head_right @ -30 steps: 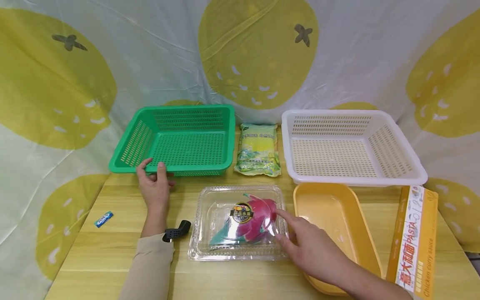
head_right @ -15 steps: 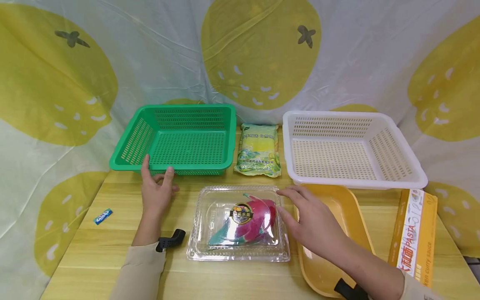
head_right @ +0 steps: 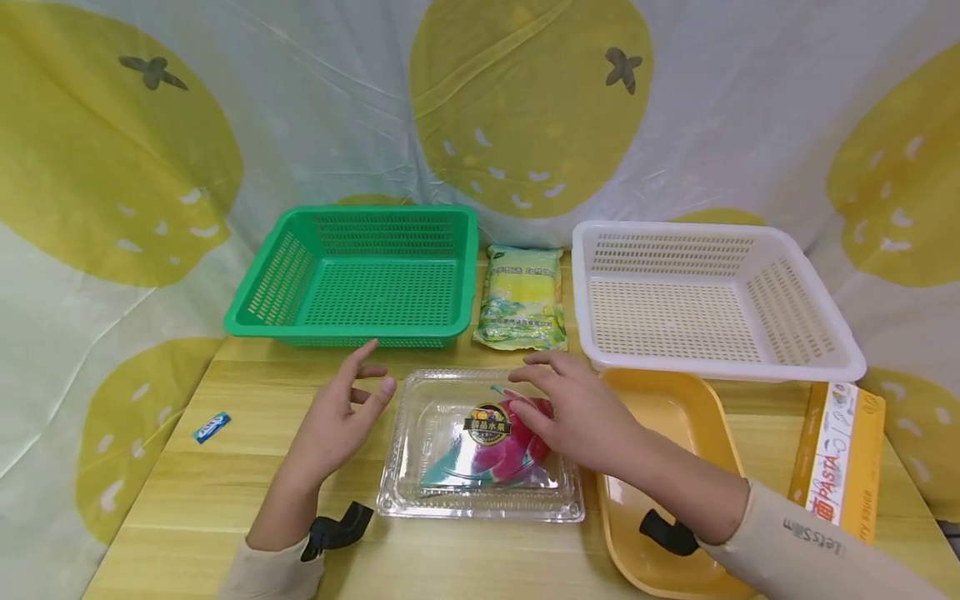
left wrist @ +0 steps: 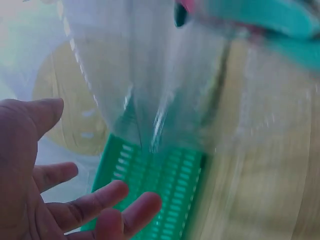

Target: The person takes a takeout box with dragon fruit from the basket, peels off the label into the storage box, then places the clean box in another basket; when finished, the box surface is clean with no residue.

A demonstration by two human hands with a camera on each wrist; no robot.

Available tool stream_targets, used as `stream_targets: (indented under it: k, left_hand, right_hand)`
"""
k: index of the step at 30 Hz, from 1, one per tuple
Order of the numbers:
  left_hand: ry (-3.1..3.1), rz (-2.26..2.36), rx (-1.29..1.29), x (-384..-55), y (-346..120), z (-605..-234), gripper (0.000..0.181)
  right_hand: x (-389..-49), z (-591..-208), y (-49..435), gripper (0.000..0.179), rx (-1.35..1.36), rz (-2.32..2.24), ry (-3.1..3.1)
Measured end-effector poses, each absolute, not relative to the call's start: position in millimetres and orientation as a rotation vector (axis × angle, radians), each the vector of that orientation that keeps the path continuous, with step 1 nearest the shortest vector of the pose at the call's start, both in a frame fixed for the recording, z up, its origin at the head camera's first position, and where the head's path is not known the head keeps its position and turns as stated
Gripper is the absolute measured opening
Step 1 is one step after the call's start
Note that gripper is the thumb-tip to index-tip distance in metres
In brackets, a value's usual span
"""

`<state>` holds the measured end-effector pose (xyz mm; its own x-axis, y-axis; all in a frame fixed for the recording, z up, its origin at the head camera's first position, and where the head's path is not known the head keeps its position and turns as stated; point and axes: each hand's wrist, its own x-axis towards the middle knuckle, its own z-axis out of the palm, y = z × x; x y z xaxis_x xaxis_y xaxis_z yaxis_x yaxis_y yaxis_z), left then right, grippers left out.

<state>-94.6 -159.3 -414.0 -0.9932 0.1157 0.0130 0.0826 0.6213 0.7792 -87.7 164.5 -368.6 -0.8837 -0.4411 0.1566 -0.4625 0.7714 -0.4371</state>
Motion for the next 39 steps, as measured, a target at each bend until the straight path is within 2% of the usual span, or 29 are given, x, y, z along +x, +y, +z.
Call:
stream_targets:
  k: [7, 12, 25, 39]
  left_hand:
    - [2.761, 1.347, 0.188, -82.5, -133.8, -412.5, 0.066]
    - [2.659, 1.485, 0.104, -84.3, -115.6, -418.3, 0.062]
    - [2.465, 1.830, -0.087, -99.6, -96.7, -434.1, 0.046]
    - [2.389, 1.859, -0.062, -113.4, -99.1, -443.3, 0.038]
  right_hand:
    - [-99.3, -373.1, 144.6, 0.036, 0.866, 0.774, -2.945]
    - [-103.6, -380.2, 136.9, 0.039, 0.944, 0.787, -2.951]
    - [-114.7, -397.3, 140.2, 0.027, 1.014, 0.877, -2.848]
    - [-120.1, -403.7, 138.0, 0.004, 0.865, 0.933, -2.861]
